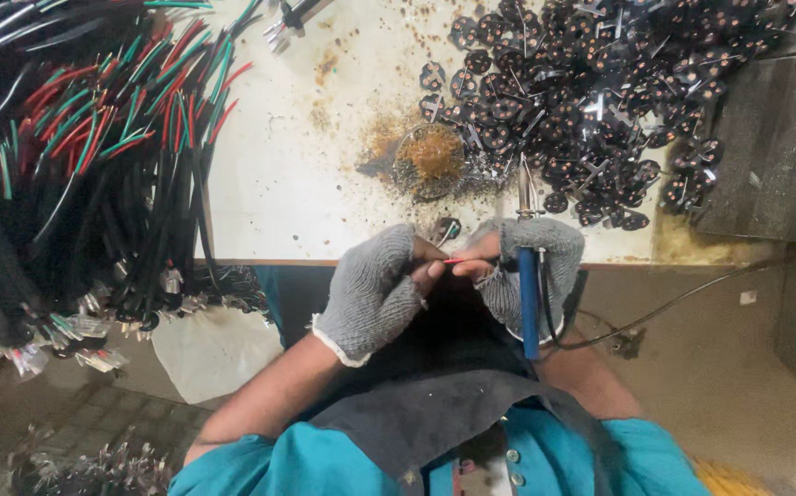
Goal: The person, wearing fingerless gloves, solders the ends of red and green wires onto small black connector components at a workbench. They hold a wire in one hand and a soldering iron in the other, apply solder and flux, then set the finished connector aside and pick up the next wire, repeating the cycle.
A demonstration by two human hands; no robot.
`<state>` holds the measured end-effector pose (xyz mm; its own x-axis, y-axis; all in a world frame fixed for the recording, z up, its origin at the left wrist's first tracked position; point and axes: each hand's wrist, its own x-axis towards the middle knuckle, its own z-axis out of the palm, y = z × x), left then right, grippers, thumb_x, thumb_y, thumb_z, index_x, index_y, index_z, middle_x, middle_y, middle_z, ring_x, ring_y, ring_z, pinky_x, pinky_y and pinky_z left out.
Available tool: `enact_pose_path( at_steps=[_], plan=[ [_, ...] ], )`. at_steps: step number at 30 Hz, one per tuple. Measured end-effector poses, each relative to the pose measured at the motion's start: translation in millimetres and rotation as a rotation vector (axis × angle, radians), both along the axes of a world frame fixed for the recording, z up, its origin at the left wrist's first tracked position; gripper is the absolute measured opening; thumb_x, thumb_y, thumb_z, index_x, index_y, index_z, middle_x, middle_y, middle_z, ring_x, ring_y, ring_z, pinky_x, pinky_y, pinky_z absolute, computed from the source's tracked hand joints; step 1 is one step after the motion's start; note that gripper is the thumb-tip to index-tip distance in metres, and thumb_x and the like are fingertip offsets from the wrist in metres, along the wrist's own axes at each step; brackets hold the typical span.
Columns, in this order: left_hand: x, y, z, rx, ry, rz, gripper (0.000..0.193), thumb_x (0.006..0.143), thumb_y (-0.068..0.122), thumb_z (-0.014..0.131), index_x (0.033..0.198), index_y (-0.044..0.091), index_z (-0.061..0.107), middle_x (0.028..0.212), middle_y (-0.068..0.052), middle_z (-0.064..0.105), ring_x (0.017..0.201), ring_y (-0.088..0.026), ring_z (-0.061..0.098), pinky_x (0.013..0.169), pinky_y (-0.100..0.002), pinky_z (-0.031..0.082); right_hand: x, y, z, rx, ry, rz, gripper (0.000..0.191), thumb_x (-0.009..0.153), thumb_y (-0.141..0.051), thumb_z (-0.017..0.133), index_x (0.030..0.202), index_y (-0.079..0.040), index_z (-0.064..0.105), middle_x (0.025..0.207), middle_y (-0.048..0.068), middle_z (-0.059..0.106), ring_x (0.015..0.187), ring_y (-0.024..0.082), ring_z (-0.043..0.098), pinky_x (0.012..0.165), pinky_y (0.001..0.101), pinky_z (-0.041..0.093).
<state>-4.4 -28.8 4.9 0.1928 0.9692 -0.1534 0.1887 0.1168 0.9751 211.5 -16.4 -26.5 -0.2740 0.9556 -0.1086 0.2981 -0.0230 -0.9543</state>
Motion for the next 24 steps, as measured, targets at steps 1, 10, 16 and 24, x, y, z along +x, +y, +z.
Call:
enact_pose_path(
  at_steps=[1,10,16,24],
  plan=[
    [0,-1,-1,0.014,0.055,-0.010,0.009,0.095,0.018,0.070,0.094,0.010,0.067,0.085,-0.009,0.064,0.079,-0.029,0.066,0.071,-0.038,0.051,-1,0,1,-0.014,-0.013,-0.018,0.012,0.088,-0.014,0.083,0.084,-0.005,0.076,0.082,0.005,0.075,0.075,0.017,0.073,0.070,0.0299,0.057],
    [-1,-6,-7,0.157,0.099,-0.005,0.010,0.082,0.014,0.075,0.088,0.014,0.067,0.081,-0.008,0.060,0.079,-0.029,0.065,0.070,-0.039,0.051,-7,8,19,0.025,0.095,0.064,0.017,0.088,-0.017,0.083,0.082,-0.004,0.073,0.074,0.007,0.070,0.066,0.018,0.067,0.062,0.0286,0.052],
    [0,-13,-14,0.232,0.149,-0.017,0.012,0.081,0.015,0.077,0.088,0.015,0.068,0.081,-0.008,0.061,0.078,-0.030,0.064,0.068,-0.041,0.050,-7,7,30,0.093,0.066,0.073,0.019,0.090,-0.020,0.083,0.084,-0.005,0.074,0.077,0.007,0.072,0.069,0.017,0.070,0.065,0.0292,0.054],
    [3,-16,-20,0.247,0.298,-0.044,0.011,0.080,0.015,0.078,0.086,0.015,0.068,0.079,-0.009,0.060,0.076,-0.032,0.063,0.066,-0.044,0.049,-7,7,37,0.073,0.036,0.084,0.019,0.090,-0.021,0.082,0.086,-0.004,0.075,0.075,0.007,0.072,0.069,0.017,0.071,0.065,0.0287,0.054]
  ],
)
